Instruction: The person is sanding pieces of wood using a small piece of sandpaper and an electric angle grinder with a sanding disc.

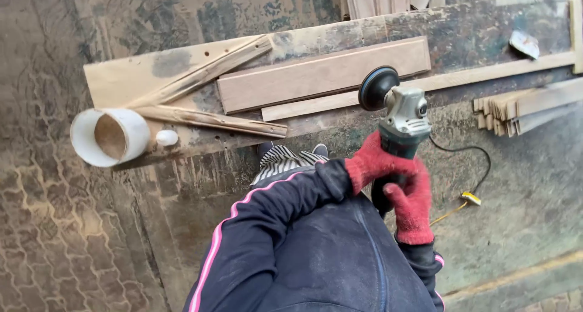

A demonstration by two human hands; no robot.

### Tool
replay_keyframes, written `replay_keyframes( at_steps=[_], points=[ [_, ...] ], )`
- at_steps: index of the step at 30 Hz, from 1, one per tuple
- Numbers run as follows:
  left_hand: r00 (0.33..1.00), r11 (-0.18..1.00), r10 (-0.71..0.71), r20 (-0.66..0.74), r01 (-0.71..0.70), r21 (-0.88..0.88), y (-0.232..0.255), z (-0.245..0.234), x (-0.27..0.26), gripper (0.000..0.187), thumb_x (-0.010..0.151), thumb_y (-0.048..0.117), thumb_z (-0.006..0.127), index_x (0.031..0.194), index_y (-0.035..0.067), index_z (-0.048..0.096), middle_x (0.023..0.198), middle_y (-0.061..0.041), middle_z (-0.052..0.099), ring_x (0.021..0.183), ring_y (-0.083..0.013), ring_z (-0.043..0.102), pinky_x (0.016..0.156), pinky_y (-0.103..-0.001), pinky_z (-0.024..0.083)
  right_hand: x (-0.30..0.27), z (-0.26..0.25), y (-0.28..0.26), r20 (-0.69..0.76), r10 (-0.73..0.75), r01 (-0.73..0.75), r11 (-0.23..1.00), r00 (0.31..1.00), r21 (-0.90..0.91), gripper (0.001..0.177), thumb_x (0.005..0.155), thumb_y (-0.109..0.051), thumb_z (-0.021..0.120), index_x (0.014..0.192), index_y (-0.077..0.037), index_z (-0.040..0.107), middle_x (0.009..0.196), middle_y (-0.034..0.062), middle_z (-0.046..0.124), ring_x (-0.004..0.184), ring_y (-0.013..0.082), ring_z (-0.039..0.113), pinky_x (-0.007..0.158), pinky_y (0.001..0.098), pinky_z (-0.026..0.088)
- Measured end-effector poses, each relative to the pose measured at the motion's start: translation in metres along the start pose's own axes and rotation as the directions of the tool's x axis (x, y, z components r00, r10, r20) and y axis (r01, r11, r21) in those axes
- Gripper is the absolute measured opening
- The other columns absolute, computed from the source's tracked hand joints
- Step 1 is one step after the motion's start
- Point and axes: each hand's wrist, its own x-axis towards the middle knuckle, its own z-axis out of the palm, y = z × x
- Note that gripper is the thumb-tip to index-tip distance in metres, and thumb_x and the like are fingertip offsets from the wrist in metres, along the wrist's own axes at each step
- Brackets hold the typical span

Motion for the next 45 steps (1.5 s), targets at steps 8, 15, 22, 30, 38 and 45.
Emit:
replay_keyframes(
  at_steps=[8,15,22,30,38,45],
  points=[
    [0.99,0.942,-0.068,-0.126,0.021,-0.336,-0.004,-0.008,0.038,0.066,0.048,0.012,0.1,0.107,0.004,0.072,0.091,-0.017,0.073,0.087,-0.0334,0.073,0.085,-0.046,0.059,0.058,-0.011,0.042,0.121,0.497,-0.457,0.852,0.859,-0.255,0.069,0.052,-0.02,0.1,0.113,-0.009,0.068,0.089,0.0125,0.07,0.077,0.0209,0.068,0.063,0.0383,0.057],
    [0.936,0.916,-0.049,-0.349,-0.097,-0.39,-0.007,-0.063,0.068,0.069,0.048,0.019,0.103,0.109,0.009,0.072,0.09,-0.013,0.075,0.086,-0.0286,0.074,0.084,-0.042,0.058,0.109,0.051,0.058,0.167,0.499,-0.305,0.727,0.85,-0.615,0.07,0.05,-0.037,0.101,0.107,-0.014,0.067,0.086,0.0136,0.067,0.083,0.0263,0.065,0.075,0.0409,0.052],
    [0.876,0.929,-0.12,-0.467,-0.068,-0.365,-0.01,-0.114,0.079,0.081,0.044,0.025,0.105,0.115,0.008,0.067,0.09,-0.014,0.072,0.085,-0.0286,0.072,0.087,-0.044,0.056,0.113,0.103,0.052,0.241,0.528,-0.268,0.711,0.814,-0.65,0.065,0.053,-0.033,0.098,0.105,-0.011,0.067,0.086,0.0172,0.068,0.085,0.03,0.067,0.077,0.0447,0.053],
    [0.873,0.904,-0.152,-0.463,-0.067,-0.423,-0.019,-0.129,0.098,0.082,0.043,0.02,0.104,0.115,0.006,0.067,0.09,-0.016,0.072,0.086,-0.0325,0.073,0.087,-0.052,0.057,0.122,0.118,0.058,0.202,0.565,-0.267,0.636,0.8,-0.724,0.065,0.054,-0.041,0.098,0.103,-0.014,0.066,0.084,0.0149,0.067,0.083,0.0282,0.068,0.077,0.0426,0.053],
    [0.875,0.903,-0.164,-0.455,-0.053,-0.427,-0.013,-0.132,0.096,0.09,0.042,0.021,0.104,0.121,0.004,0.064,0.097,-0.02,0.071,0.095,-0.0401,0.071,0.092,-0.057,0.054,0.116,0.13,0.043,0.211,0.585,-0.277,0.632,0.783,-0.723,0.063,0.057,-0.038,0.096,0.106,-0.01,0.066,0.088,0.0187,0.068,0.087,0.0317,0.067,0.081,0.0458,0.052],
    [0.872,0.909,-0.162,-0.463,-0.051,-0.414,-0.018,-0.135,0.096,0.089,0.044,0.022,0.104,0.121,0.005,0.064,0.098,-0.02,0.071,0.095,-0.0379,0.072,0.092,-0.056,0.055,0.113,0.13,0.045,0.219,0.583,-0.283,0.645,0.782,-0.709,0.063,0.057,-0.037,0.096,0.106,-0.011,0.067,0.089,0.0187,0.068,0.087,0.0316,0.067,0.081,0.0451,0.052]
  ],
)
